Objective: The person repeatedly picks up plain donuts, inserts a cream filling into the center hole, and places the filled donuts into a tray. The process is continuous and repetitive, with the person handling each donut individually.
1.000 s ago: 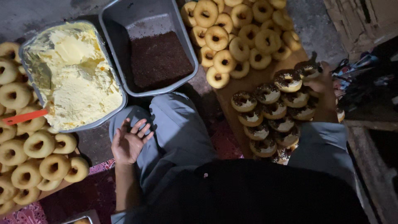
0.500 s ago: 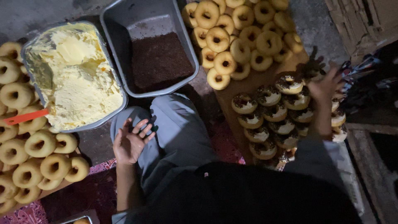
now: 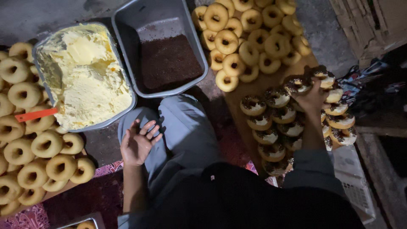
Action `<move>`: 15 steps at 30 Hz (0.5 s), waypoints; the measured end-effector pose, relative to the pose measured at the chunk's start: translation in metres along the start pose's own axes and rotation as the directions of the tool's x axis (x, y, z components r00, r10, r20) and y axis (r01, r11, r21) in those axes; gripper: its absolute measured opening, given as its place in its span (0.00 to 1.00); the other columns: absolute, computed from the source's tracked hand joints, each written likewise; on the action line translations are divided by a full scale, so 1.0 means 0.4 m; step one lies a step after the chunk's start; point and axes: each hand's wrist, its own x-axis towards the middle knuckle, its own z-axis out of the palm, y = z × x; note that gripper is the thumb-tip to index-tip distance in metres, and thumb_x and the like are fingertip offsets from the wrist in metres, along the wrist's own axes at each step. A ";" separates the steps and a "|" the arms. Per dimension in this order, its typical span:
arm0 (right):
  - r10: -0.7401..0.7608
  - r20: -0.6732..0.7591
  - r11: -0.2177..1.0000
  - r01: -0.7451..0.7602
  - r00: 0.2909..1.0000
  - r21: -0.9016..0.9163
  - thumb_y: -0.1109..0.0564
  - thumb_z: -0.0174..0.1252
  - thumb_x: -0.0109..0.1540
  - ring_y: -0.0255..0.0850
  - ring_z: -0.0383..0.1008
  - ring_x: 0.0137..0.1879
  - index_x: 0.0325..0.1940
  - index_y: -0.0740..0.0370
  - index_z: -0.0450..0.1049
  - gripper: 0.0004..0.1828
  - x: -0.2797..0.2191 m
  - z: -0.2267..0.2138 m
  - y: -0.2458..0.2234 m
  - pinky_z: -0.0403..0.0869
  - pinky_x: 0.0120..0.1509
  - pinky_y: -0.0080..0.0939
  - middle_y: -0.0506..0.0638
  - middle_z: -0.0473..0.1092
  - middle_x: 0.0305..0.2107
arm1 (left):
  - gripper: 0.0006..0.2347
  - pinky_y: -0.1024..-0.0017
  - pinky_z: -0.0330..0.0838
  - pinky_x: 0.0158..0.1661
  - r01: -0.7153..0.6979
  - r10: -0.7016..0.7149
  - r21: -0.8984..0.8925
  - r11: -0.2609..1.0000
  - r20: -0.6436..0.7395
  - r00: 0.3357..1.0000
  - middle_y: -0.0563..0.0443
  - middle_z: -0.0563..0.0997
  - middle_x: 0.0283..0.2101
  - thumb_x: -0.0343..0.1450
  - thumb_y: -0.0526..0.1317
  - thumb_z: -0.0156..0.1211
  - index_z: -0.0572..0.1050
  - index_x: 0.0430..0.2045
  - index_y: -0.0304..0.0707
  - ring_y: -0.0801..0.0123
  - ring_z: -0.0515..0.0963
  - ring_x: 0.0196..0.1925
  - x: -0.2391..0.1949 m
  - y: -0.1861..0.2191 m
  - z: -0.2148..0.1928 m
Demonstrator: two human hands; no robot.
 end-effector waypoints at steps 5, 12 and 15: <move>0.168 -0.043 0.973 -0.172 0.985 -0.153 0.43 0.76 0.52 0.72 0.46 0.74 0.75 0.51 0.50 0.56 -0.034 0.004 -0.073 0.43 0.67 0.86 0.69 0.54 0.68 | 0.20 0.38 0.61 0.65 -0.017 0.017 0.010 1.000 0.014 1.000 0.29 0.70 0.67 0.79 0.54 0.51 0.69 0.63 0.49 0.41 0.70 0.68 0.002 0.003 -0.005; -0.214 -0.066 0.933 0.224 0.975 0.281 0.45 0.74 0.53 0.57 0.63 0.69 0.77 0.62 0.56 0.54 -0.225 0.093 -0.249 0.68 0.69 0.54 0.69 0.54 0.69 | 0.19 0.39 0.61 0.66 -0.015 0.017 -0.026 1.000 0.064 0.998 0.30 0.70 0.67 0.79 0.53 0.51 0.69 0.63 0.50 0.41 0.71 0.68 -0.005 0.002 -0.016; -0.203 -0.016 0.957 0.202 0.979 0.208 0.41 0.77 0.52 0.60 0.63 0.67 0.74 0.64 0.56 0.56 -0.282 0.114 -0.333 0.68 0.67 0.58 0.67 0.60 0.65 | 0.19 0.39 0.61 0.67 -0.019 0.023 -0.050 0.999 0.082 0.996 0.30 0.70 0.68 0.79 0.53 0.51 0.69 0.63 0.50 0.40 0.70 0.69 -0.010 0.001 -0.026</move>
